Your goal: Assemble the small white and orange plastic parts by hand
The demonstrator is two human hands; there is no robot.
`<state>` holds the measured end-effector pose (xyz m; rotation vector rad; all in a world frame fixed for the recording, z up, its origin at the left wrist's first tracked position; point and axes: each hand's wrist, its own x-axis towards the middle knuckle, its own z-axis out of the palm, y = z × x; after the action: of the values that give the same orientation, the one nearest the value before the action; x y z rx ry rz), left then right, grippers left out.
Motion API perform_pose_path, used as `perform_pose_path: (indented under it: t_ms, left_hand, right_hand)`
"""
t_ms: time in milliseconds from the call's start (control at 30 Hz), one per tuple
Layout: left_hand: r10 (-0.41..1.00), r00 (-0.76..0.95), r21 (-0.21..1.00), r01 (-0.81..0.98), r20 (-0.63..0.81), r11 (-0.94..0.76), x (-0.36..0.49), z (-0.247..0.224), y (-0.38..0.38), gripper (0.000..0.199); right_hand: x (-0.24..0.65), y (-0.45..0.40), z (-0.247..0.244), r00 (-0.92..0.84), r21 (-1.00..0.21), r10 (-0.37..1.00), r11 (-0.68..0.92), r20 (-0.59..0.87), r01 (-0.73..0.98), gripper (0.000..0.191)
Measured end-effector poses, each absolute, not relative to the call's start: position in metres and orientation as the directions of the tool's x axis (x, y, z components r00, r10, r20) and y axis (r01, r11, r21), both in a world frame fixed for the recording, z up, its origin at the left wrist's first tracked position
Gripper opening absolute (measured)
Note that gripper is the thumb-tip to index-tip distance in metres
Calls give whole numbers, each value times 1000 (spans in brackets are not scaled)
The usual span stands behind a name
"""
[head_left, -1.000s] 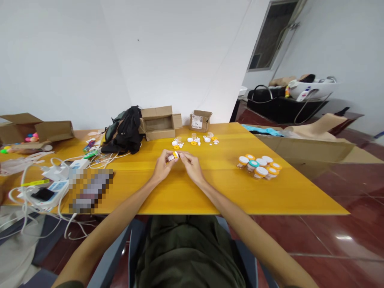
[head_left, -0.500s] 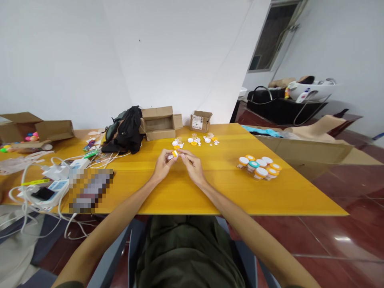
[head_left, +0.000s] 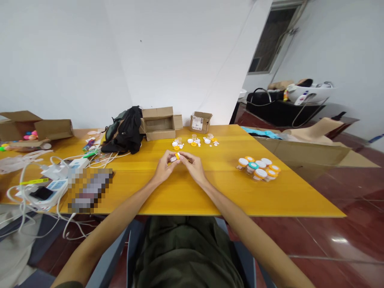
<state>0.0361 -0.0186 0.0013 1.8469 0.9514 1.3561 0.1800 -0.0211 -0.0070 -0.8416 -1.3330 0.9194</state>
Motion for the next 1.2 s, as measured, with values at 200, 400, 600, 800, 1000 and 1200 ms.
perform_pose_path:
  t_ms: [200, 400, 600, 800, 1000, 1200]
  left_hand:
    - [773, 266, 701, 327, 575, -634, 34, 2, -21, 16]
    - [734, 336, 594, 435, 590, -676, 32, 3, -25, 11]
    - [750, 328, 608, 443, 574, -659, 33, 2, -23, 10]
    - [830, 178, 754, 349, 529, -556, 35, 0, -15, 15]
    - [833, 176, 775, 304, 525, -553, 37, -2, -14, 18]
    - [797, 248, 705, 373, 550, -603, 35, -2, -17, 16]
  right_hand:
    - [186, -24, -2, -58, -907, 907, 420, 418, 25, 41]
    - [189, -25, -1, -63, -904, 919, 394, 389, 169, 55]
    - [186, -23, -5, -38, -898, 929, 366, 369, 244, 57]
    - [180, -23, -5, -44, -880, 888, 459, 457, 120, 42]
    - [179, -18, -9, -6, -915, 916, 401, 402, -53, 32]
    - [182, -20, -8, 6, -920, 921, 389, 389, -52, 33]
